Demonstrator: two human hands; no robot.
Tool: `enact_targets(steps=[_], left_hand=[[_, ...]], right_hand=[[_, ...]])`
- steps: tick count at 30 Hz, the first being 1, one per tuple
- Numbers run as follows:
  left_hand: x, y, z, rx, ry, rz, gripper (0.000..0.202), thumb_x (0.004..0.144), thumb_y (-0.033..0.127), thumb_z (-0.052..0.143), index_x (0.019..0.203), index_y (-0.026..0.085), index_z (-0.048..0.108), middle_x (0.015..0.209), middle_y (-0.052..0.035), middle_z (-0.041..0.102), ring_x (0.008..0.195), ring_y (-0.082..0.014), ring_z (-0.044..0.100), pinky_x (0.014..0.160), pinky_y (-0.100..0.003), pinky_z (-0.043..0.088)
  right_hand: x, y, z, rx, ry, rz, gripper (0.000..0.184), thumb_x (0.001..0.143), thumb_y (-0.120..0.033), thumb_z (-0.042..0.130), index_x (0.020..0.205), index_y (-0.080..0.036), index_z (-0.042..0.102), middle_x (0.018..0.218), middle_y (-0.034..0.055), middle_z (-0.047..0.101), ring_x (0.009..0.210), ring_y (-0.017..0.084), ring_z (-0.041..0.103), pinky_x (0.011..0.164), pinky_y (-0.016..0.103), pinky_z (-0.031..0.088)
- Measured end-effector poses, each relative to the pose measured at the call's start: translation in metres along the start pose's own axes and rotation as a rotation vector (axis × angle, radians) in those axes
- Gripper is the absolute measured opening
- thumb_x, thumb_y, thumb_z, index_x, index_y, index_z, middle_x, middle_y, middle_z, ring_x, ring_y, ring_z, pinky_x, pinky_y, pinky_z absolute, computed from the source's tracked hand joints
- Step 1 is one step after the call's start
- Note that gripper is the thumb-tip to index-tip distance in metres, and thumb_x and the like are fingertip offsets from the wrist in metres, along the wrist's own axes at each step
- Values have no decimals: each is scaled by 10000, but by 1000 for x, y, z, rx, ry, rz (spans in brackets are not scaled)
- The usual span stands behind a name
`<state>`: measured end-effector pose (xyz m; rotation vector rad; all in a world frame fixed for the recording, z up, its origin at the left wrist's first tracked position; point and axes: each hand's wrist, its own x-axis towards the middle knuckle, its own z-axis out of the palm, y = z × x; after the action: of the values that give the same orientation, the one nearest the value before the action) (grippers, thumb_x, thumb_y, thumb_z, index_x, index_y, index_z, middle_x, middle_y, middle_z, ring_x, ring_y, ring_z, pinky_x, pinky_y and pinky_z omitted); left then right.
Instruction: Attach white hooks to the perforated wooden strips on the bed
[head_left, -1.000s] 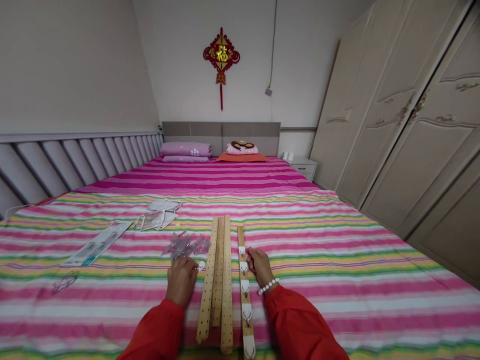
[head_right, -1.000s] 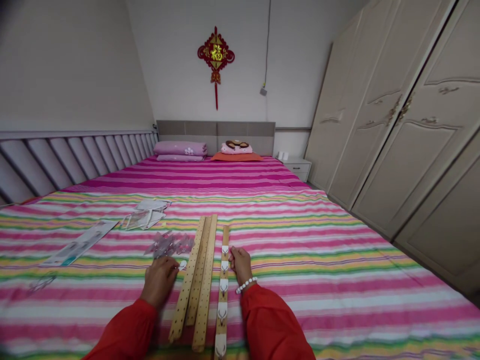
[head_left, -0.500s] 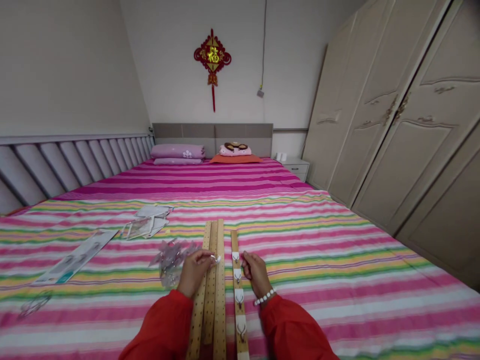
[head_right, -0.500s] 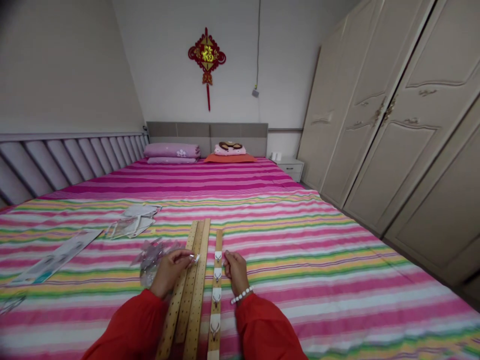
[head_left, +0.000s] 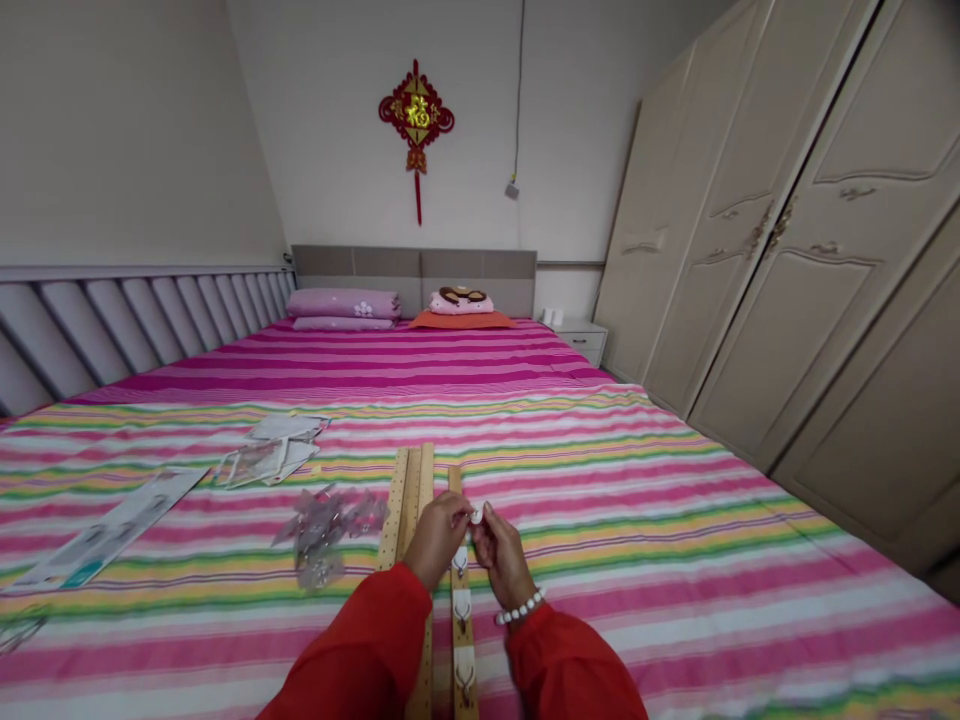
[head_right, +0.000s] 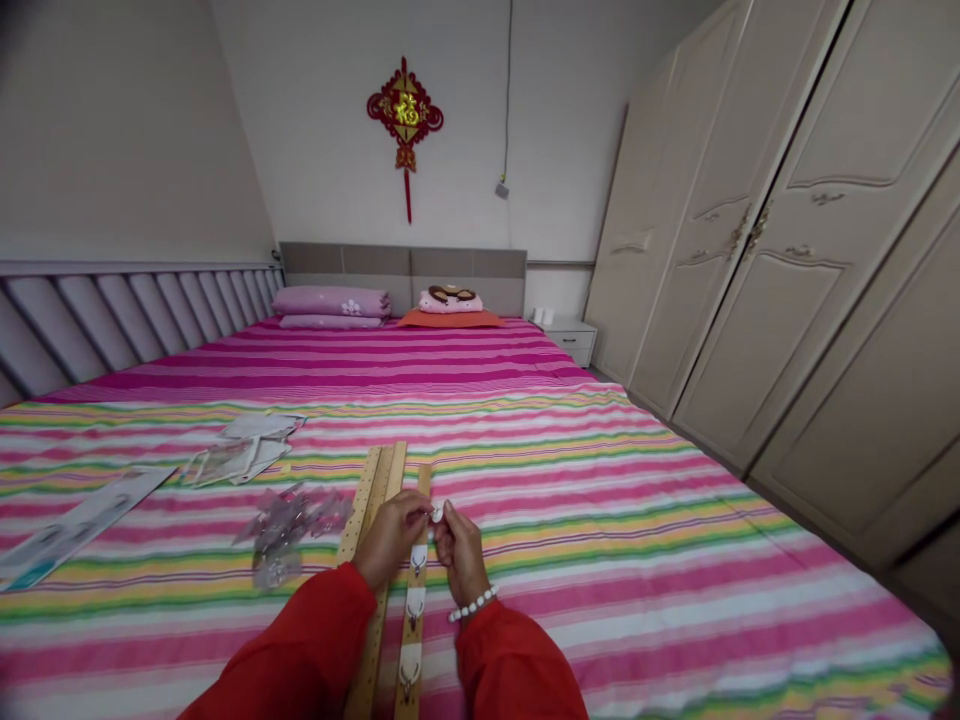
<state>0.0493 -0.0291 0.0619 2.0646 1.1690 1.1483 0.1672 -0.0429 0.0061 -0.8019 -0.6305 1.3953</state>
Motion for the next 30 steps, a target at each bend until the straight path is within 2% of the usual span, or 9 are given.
enact_targets(steps=[7,11,14,17,19,24,27,30], left_hand=[[-12,-1,4,79,-101,112,306,768,27,439,818,187,695,870,-61,656,859,-159,619,818,-288,498],[-20,-6,8,15,-89,104,276,765,50,470,829,193,697,915,-65,668,892,-161,627,839,-297,503],[-22,-9,9,-94,-32,23,216,778,124,504,829,189,703,906,-68,679,868,-161,639,800,-288,522],[-18,-13,8,-207,109,-154,177,747,252,590,854,168,703,867,-67,680,788,-163,653,725,-282,539],[-14,-15,9,-288,161,-277,242,676,321,672,849,154,701,819,-59,685,738,-170,659,693,-290,542],[-8,-21,14,-508,138,-435,362,524,363,787,784,126,704,701,-55,698,679,-179,657,682,-300,523],[-1,-22,12,-538,119,-449,353,532,345,773,798,121,713,688,-45,698,664,-166,647,673,-288,509],[12,-26,6,-529,101,-453,325,556,329,736,802,117,716,654,-32,686,612,-151,626,619,-272,490]], right_hand=[[1,3,-4,28,-15,3,312,645,-397,751,571,-157,567,462,-48,539,332,22,277,345,191,126],[1,5,-5,11,-22,-12,260,654,-353,724,569,-162,569,370,-82,443,318,29,250,353,197,120],[1,5,-5,-10,-18,-25,254,657,-356,713,578,-163,568,389,-73,473,315,30,266,358,201,126],[1,4,-5,-18,-8,-36,273,650,-380,723,595,-160,573,490,-35,570,330,27,290,355,201,141],[0,3,-6,-15,-5,-38,284,653,-392,727,600,-159,572,509,-33,578,335,26,289,353,198,151],[0,3,-5,-14,-2,-43,295,665,-406,733,630,-162,572,528,-30,599,328,21,309,345,186,168],[2,2,-1,-22,9,-45,316,661,-436,741,651,-164,583,516,-25,608,315,25,314,333,185,161],[9,0,6,-77,42,-72,325,636,-436,764,638,-159,595,436,-56,539,302,20,275,331,182,131]])
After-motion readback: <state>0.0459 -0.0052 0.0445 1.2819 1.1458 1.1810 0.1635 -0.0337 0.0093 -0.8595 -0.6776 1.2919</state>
